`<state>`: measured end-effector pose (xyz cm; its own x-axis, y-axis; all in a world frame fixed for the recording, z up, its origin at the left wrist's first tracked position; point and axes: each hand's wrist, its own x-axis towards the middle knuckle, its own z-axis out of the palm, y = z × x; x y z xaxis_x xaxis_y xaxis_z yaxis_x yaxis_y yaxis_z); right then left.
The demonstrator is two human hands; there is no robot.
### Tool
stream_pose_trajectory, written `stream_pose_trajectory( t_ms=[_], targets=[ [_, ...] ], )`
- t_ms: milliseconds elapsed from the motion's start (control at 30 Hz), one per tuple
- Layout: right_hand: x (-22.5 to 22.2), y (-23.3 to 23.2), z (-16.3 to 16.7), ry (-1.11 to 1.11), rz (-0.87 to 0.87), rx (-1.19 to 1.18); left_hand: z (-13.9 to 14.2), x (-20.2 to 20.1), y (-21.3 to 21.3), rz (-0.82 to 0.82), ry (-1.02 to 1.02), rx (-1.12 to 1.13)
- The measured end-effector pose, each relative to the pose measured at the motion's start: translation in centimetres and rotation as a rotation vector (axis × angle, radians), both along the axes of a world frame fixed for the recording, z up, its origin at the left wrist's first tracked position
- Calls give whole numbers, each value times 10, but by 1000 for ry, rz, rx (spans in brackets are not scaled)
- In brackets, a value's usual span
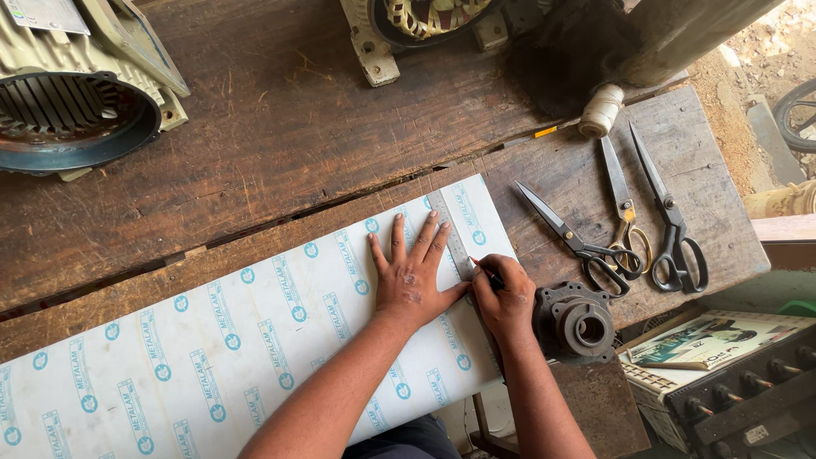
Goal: The person unrolls a roll of white adhesive-backed paper across a wooden workbench and smooths it flat by hand. They then use a steel ruler and a pen to mark straight measurement lines along the sheet, repositioning the ruler repeatedly, and finally begin cutting the sheet with scissors.
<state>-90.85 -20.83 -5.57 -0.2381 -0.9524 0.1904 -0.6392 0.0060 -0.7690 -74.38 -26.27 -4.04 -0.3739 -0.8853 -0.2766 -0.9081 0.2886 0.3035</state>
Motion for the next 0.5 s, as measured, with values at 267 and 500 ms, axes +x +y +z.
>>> stream_pose_trajectory(
  t_ms=[267,500],
  targets=[
    [0,1,-1,36,9,-1,1,1,-1,-6,-14,25],
    [0,0,-2,87,-3,14,4,0,-2,-6,-23,64]
  ],
)
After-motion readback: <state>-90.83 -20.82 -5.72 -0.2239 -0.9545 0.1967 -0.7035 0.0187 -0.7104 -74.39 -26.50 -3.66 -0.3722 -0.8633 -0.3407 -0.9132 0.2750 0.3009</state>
